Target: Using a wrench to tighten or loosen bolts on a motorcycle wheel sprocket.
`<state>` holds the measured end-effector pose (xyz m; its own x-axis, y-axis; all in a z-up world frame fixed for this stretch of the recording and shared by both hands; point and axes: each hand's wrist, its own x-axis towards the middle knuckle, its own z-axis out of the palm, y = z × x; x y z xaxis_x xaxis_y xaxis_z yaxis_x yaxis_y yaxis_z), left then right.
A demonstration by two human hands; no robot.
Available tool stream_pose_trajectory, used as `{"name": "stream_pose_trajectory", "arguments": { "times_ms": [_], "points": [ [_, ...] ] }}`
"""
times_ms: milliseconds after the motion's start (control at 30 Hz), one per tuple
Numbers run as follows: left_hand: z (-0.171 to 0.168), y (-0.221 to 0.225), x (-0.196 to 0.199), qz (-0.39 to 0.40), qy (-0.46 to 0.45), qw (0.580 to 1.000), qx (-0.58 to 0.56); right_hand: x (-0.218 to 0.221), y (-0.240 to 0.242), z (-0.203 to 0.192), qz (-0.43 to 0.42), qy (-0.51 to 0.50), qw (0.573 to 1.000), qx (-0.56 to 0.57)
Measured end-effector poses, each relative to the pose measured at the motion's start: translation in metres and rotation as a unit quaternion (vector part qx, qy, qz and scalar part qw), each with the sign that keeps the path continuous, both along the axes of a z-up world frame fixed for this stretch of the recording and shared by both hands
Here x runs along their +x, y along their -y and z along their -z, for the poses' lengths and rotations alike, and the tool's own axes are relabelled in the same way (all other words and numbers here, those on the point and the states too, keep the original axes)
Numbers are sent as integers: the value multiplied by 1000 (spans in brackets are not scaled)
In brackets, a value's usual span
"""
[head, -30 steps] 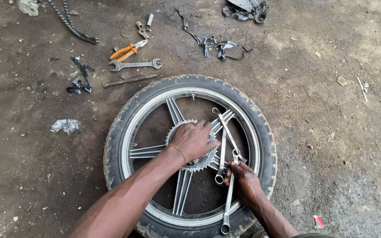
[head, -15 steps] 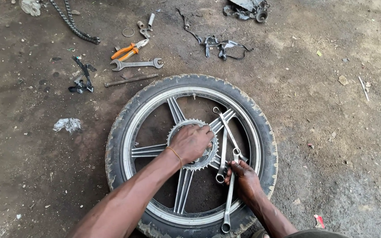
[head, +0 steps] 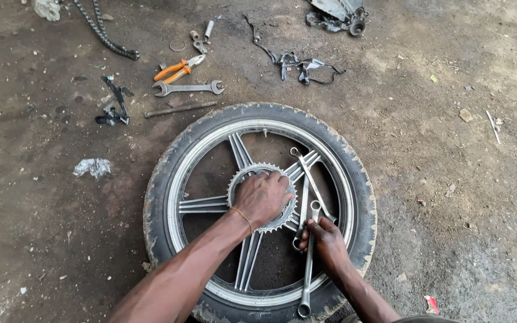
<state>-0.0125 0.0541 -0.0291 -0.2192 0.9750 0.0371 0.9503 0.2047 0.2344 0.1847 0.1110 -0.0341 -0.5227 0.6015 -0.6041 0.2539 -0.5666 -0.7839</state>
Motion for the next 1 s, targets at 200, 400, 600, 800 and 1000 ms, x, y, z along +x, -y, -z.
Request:
{"name": "stream_pose_trajectory", "arguments": {
  "times_ms": [200,400,600,800,1000],
  "points": [
    [-2,12,14,-17,-14,997,73,-10,-4,3,-116,62,971,201],
    [-16,2,16,-89,28,996,14,-13,-8,40,-172,90,906,376],
    [-11,7,15,-66,60,996,7,-6,-8,52,-166,85,903,387],
    [-9,3,15,-84,6,996,24,-10,1,40,-144,76,917,364],
    [-6,8,18,-35,39,997,62,-8,-2,49,-134,69,923,355]
  ]
}}
